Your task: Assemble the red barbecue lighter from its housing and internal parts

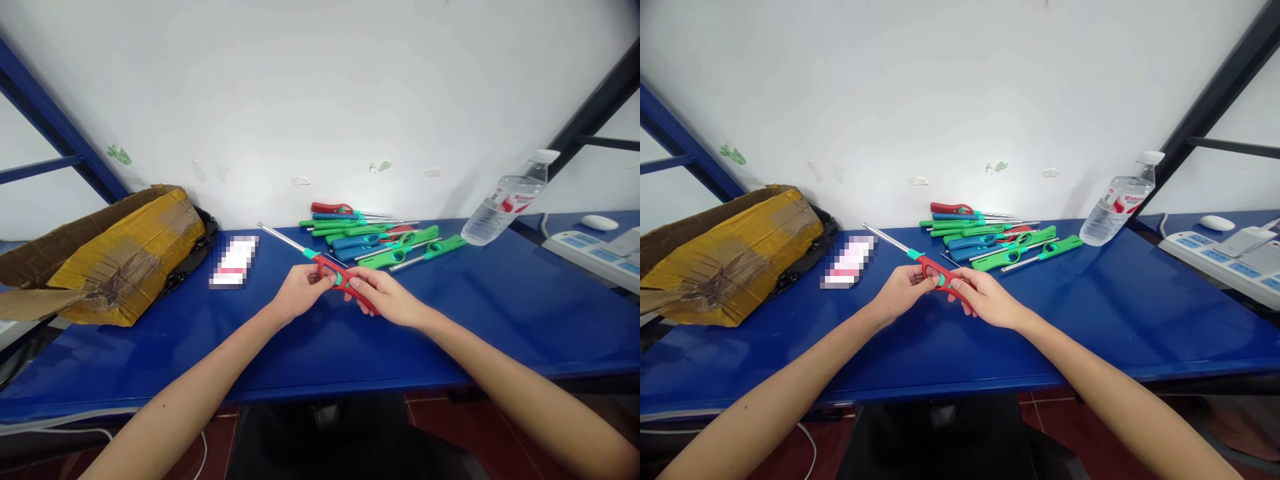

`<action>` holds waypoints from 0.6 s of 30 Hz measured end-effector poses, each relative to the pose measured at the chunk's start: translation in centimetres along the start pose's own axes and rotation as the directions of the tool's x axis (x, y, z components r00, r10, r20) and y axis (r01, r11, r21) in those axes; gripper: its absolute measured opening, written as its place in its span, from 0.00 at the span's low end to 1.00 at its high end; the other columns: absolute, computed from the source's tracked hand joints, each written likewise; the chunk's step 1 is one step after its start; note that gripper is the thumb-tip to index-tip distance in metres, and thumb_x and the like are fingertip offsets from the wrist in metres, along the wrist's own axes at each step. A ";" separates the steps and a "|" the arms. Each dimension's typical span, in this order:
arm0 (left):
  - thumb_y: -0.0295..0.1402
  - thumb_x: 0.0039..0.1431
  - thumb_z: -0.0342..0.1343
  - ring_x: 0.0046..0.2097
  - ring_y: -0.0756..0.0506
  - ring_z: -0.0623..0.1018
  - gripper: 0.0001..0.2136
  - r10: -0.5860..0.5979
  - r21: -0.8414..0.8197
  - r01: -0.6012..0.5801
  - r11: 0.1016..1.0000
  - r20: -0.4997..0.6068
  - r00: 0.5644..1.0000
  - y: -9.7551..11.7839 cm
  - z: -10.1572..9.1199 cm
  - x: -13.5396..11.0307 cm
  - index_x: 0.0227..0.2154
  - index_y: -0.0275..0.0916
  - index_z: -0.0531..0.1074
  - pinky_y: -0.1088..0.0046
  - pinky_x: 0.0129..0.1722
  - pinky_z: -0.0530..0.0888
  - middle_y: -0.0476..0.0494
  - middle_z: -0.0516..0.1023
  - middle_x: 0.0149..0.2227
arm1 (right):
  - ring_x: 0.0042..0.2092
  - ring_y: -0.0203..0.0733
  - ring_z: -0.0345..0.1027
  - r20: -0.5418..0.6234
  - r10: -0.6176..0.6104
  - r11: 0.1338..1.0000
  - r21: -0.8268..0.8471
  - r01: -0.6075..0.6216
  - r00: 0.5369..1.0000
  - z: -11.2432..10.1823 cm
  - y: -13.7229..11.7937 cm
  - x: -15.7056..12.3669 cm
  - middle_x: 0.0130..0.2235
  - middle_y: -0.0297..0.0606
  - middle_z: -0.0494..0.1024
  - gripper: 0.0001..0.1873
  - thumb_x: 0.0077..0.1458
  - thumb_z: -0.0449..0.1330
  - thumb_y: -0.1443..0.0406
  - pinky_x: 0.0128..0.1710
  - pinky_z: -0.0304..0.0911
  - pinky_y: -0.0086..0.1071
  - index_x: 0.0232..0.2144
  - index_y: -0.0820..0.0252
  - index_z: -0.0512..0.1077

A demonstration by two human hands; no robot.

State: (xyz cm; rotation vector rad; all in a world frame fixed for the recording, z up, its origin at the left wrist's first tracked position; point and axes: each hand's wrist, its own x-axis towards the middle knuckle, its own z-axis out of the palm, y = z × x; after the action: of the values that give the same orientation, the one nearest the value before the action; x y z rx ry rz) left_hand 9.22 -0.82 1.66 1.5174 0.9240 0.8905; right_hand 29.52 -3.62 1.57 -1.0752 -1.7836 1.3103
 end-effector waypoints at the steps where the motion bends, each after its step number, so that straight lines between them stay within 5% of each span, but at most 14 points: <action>1: 0.42 0.54 0.63 0.32 0.50 0.73 0.15 -0.006 -0.015 0.006 1.000 0.010 1.000 0.0 0.0 0.0 0.32 0.33 0.75 0.73 0.34 0.68 0.47 0.76 0.29 | 0.24 0.31 0.65 -0.010 -0.009 1.000 -0.011 0.009 1.000 0.0 0.0 0.0 0.35 0.38 0.77 0.22 0.65 0.51 0.52 0.20 0.61 0.25 0.51 0.61 0.68; 10: 0.41 0.51 0.66 0.33 0.49 0.75 0.14 -0.051 -0.067 0.052 0.996 0.013 0.999 -0.4 0.2 -0.1 0.31 0.33 0.77 0.75 0.33 0.67 0.44 0.80 0.31 | 0.23 0.32 0.64 -0.050 -0.056 0.997 -0.052 0.054 0.997 0.5 0.7 -0.1 0.35 0.36 0.77 0.22 0.64 0.54 0.52 0.21 0.62 0.27 0.54 0.57 0.66; 14: 0.41 0.51 0.65 0.34 0.49 0.76 0.14 -0.052 -0.063 0.049 0.997 -0.040 0.998 -1.1 0.5 0.2 0.33 0.33 0.78 0.75 0.33 0.69 0.42 0.81 0.35 | 0.28 0.36 0.68 -0.115 -0.171 0.953 -0.270 0.135 0.978 0.3 0.9 0.1 0.38 0.34 0.77 0.25 0.54 0.66 0.56 0.29 0.66 0.32 0.52 0.53 0.68; 18: 0.43 0.56 0.60 0.35 0.46 0.77 0.16 -0.049 0.028 0.051 0.998 -0.059 0.997 -1.3 0.3 0.2 0.37 0.33 0.79 0.73 0.33 0.72 0.42 0.82 0.35 | 0.36 0.43 0.72 -0.128 -0.259 0.872 -0.458 0.175 0.957 -0.3 0.9 0.2 0.38 0.35 0.79 0.17 0.53 0.65 0.60 0.38 0.66 0.36 0.46 0.55 0.74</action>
State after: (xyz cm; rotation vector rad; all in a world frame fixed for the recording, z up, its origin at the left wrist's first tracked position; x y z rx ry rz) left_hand 9.48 -0.68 0.37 1.4936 1.0168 0.8925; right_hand 29.86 -3.15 0.74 -1.1462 -2.0403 0.6546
